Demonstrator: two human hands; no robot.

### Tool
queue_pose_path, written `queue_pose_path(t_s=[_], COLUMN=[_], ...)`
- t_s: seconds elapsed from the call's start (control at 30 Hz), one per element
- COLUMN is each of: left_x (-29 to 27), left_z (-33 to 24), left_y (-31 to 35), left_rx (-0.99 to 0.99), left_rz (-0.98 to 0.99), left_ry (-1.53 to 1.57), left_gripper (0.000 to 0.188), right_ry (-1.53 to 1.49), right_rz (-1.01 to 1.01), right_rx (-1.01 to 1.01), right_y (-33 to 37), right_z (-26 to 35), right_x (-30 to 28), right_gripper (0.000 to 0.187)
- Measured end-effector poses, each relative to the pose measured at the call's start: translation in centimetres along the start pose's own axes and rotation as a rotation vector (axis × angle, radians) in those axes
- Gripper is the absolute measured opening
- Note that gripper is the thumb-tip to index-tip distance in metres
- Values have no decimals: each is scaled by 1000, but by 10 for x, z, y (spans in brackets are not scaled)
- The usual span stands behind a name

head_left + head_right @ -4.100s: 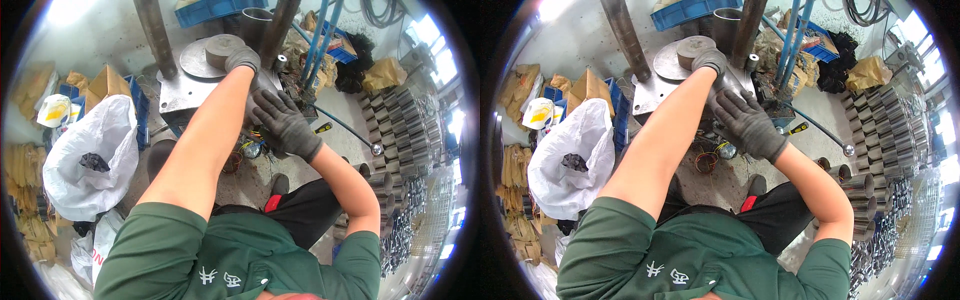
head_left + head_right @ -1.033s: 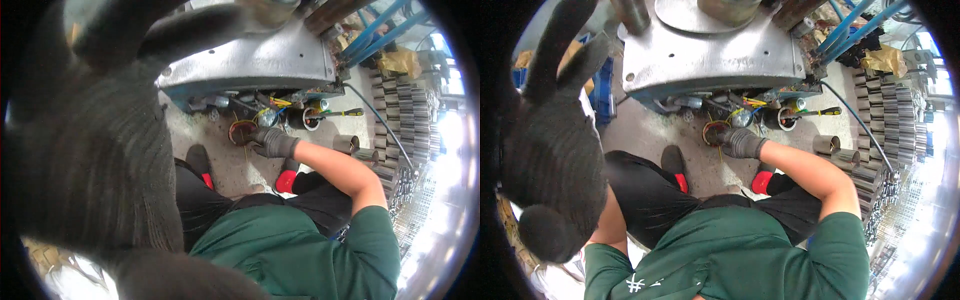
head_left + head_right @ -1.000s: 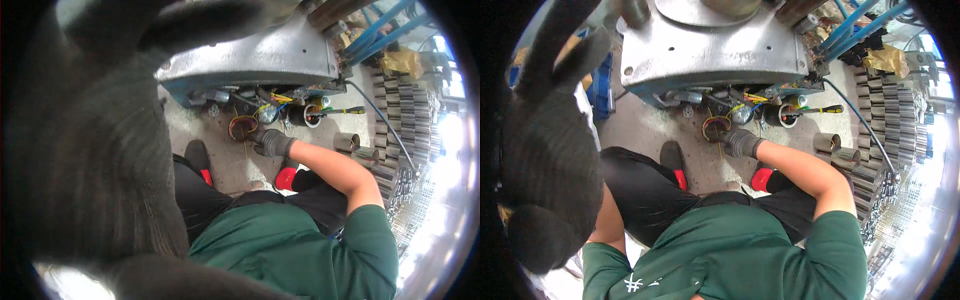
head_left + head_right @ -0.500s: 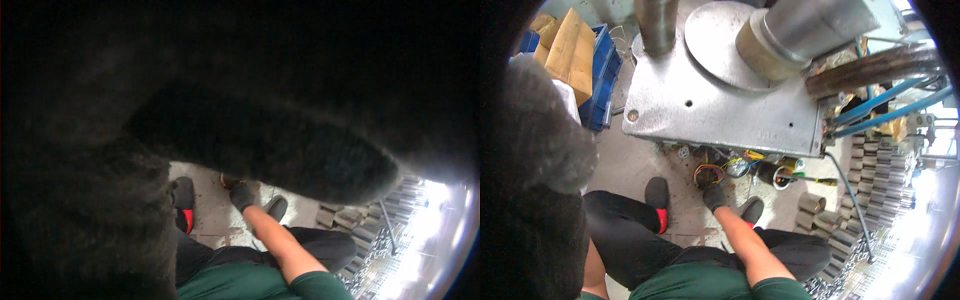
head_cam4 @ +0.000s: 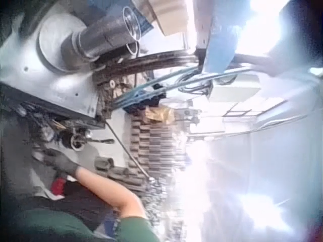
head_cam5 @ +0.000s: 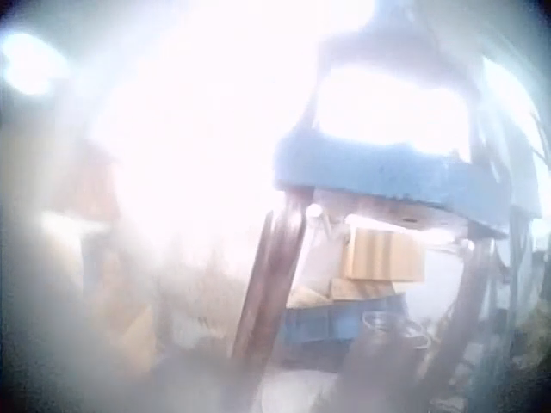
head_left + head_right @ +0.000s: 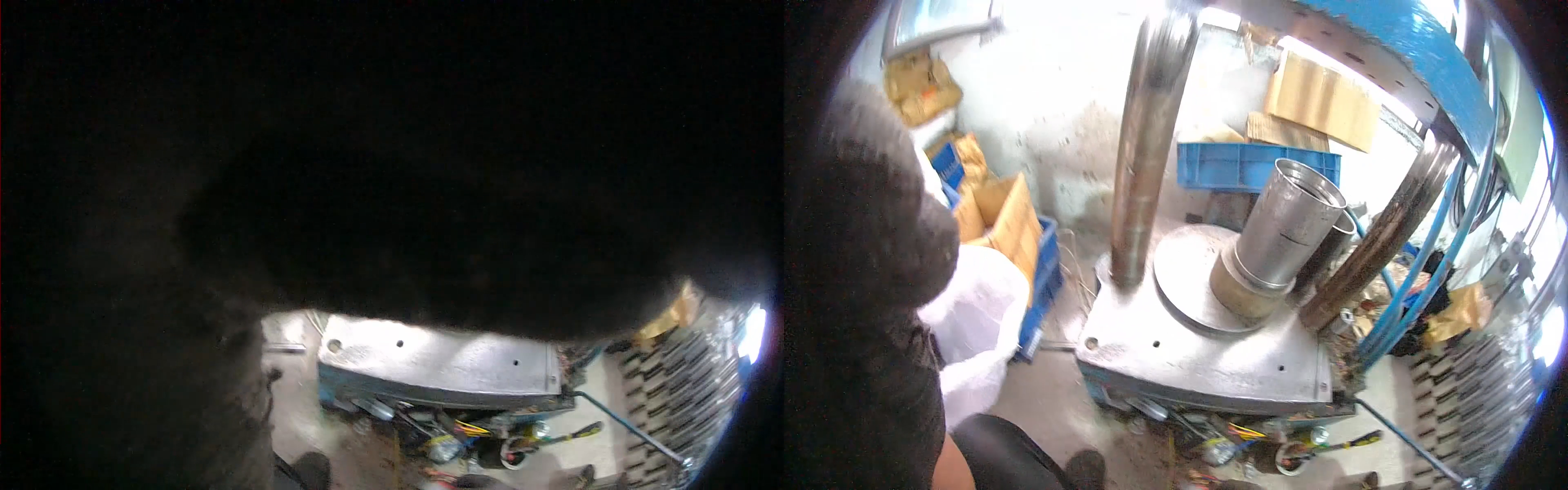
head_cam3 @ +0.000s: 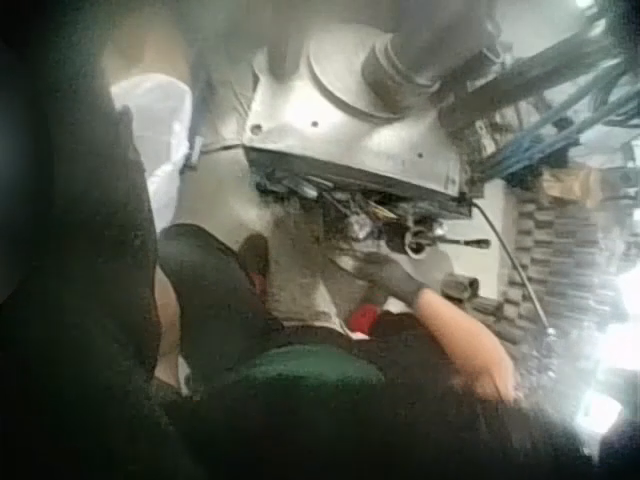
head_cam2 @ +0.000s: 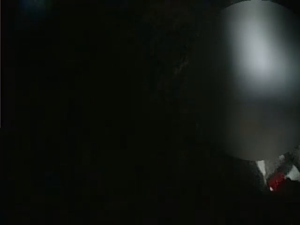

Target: The person places a stator core into a cylindrical mold within a hydraulic press, pushes down on the mold, and subsequently uses a thin metal tool to adjust or secure the wiring around the stator core.

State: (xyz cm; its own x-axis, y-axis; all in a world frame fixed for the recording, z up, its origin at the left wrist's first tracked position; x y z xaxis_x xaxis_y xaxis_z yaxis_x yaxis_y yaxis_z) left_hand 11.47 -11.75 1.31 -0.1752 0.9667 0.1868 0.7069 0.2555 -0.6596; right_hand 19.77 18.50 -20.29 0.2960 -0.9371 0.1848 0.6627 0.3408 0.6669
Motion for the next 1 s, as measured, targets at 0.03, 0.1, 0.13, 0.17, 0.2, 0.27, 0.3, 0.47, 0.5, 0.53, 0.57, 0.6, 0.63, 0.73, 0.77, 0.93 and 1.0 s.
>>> queue_pose_path(t_s=[0.03, 0.1, 0.13, 0.17, 0.2, 0.27, 0.3, 0.47, 0.5, 0.53, 0.57, 0.6, 0.63, 0.73, 0.77, 0.93, 1.0], left_x=[-5, -13, -15, -14, -2, 17, 24, 58, 69, 77, 85, 100, 122, 173, 178, 204, 226], left_z=[-10, -26, -30, -33, -53, -73, -89, -198, -206, -229, -246, -254, -232, -123, -86, 1, 4], left_y=[-1, -1, 1, -5, -18, -31, -39, -91, -101, -106, -111, -117, -125, -113, -99, -19, -4], left_rx=[36, 90, 102, 129, 186, 267, 321, 511, 518, 575, 578, 554, 433, -47, -83, -553, -825], left_rz=[-9, -2, -9, -24, -70, -91, -101, -142, -127, -122, -101, -76, -26, 243, 314, 487, 539], left_ry=[-43, -109, -130, -123, -125, -57, -41, -30, -1, 14, 16, 106, 171, 284, 218, 308, 609], left_gripper=[51, 52, 53, 53, 54, 55, 55, 58, 59, 59, 60, 60, 61, 50, 44, 57, 64], right_ry=[-39, -131, -180, -234, -238, -343, -392, -678, -727, -763, -748, -754, -771, -788, -791, -853, -794], right_rz=[30, 90, 113, 104, 115, 65, 45, 122, 203, 334, 380, 307, 207, 113, 171, 240, 311], right_rx=[-22, -88, -113, -138, -188, -295, -361, -478, -499, -544, -586, -608, -650, -688, -658, -631, -596], right_y=[3, 11, 13, 21, 36, 66, 80, 82, 85, 95, 111, 119, 148, 157, 146, 113, 120], right_z=[19, 51, 62, 71, 107, 125, 142, 207, 220, 241, 264, 261, 262, 271, 262, 231, 239], right_x=[5, 10, 10, 3, -9, -24, -20, -28, -23, -6, 20, -6, -13, -12, -14, -21, -5], right_gripper=[60, 65, 67, 69, 72, 76, 79, 53, 54, 55, 57, 59, 60, 61, 61, 58, 60])
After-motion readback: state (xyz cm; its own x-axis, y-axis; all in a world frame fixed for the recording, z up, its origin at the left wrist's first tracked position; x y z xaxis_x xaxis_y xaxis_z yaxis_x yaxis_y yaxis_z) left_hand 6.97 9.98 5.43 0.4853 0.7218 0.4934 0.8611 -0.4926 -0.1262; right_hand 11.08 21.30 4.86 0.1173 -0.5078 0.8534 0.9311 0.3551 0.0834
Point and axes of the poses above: each hand's wrist, its own y-axis away from the middle knuckle, its own x-axis out of the palm, z = x × y, the point moved 10 cm from there along -y, towards the middle knuckle
